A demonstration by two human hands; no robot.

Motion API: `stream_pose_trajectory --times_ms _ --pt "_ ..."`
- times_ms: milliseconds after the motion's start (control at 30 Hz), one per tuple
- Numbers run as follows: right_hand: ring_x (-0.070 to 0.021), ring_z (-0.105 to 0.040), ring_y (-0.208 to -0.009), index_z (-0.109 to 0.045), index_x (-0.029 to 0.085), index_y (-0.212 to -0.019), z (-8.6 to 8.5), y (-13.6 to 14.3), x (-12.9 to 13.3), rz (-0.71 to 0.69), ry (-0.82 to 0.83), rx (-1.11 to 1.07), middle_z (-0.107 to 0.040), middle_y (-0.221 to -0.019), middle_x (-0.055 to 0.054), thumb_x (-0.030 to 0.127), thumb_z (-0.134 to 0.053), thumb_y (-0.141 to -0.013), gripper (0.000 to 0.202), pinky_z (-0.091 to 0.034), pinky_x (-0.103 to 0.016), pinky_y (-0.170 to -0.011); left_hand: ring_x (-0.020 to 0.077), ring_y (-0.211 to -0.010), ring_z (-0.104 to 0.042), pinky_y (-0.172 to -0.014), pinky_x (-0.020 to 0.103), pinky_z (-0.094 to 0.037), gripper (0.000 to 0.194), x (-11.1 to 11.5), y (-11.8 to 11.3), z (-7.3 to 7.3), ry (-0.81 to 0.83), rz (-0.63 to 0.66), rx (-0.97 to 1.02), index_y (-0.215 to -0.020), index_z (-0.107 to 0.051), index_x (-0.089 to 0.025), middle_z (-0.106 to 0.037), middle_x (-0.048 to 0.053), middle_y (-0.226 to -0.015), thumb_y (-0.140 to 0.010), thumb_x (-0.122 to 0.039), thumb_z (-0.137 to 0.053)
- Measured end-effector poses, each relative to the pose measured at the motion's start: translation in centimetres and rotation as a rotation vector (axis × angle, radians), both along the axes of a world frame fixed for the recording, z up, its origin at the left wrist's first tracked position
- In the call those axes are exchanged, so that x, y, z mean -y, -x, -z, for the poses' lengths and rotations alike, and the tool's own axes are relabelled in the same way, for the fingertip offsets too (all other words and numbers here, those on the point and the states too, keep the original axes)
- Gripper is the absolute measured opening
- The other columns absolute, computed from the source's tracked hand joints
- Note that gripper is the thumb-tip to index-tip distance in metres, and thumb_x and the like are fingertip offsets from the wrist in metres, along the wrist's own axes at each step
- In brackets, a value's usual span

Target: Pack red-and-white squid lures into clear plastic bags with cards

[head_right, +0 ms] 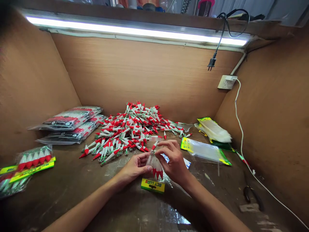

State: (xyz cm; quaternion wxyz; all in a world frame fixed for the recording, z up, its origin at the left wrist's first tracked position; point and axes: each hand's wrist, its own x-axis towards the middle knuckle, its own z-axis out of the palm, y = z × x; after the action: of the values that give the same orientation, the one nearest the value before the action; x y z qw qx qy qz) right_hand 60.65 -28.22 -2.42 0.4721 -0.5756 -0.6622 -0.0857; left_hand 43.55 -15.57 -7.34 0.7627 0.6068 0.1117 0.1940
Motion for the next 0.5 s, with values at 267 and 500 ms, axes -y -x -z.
stream_pose_trajectory --times_ms 267,500 --pt "-0.0271 -0.058 -0.109 -0.062 0.027 -0.123 2.4 0.1 -1.1 0.095 -0.012 -0.325 -0.058 -0.126 -0.011 0.034 -0.066 -0.092 0.032 -0.050 -0.045 -0.094 0.0268 -0.091 -0.073 -0.080 0.034 -0.056 0.052 0.1 0.2 0.2 0.026 -0.142 -0.025 -0.116 -0.071 -0.011 -0.076 0.014 -0.101 -0.076 -0.040 -0.086" --pt "-0.0216 -0.065 -0.080 -0.066 0.020 -0.120 4.4 1.3 -2.3 -0.166 0.418 -0.692 -0.071 -0.102 -0.007 0.054 -0.069 -0.086 0.048 -0.054 -0.032 -0.070 0.0246 -0.092 -0.072 -0.081 0.032 -0.055 0.052 -0.3 0.4 -0.1 -0.016 -0.281 0.006 -0.117 -0.068 -0.013 -0.075 0.011 -0.104 -0.077 -0.041 -0.085"
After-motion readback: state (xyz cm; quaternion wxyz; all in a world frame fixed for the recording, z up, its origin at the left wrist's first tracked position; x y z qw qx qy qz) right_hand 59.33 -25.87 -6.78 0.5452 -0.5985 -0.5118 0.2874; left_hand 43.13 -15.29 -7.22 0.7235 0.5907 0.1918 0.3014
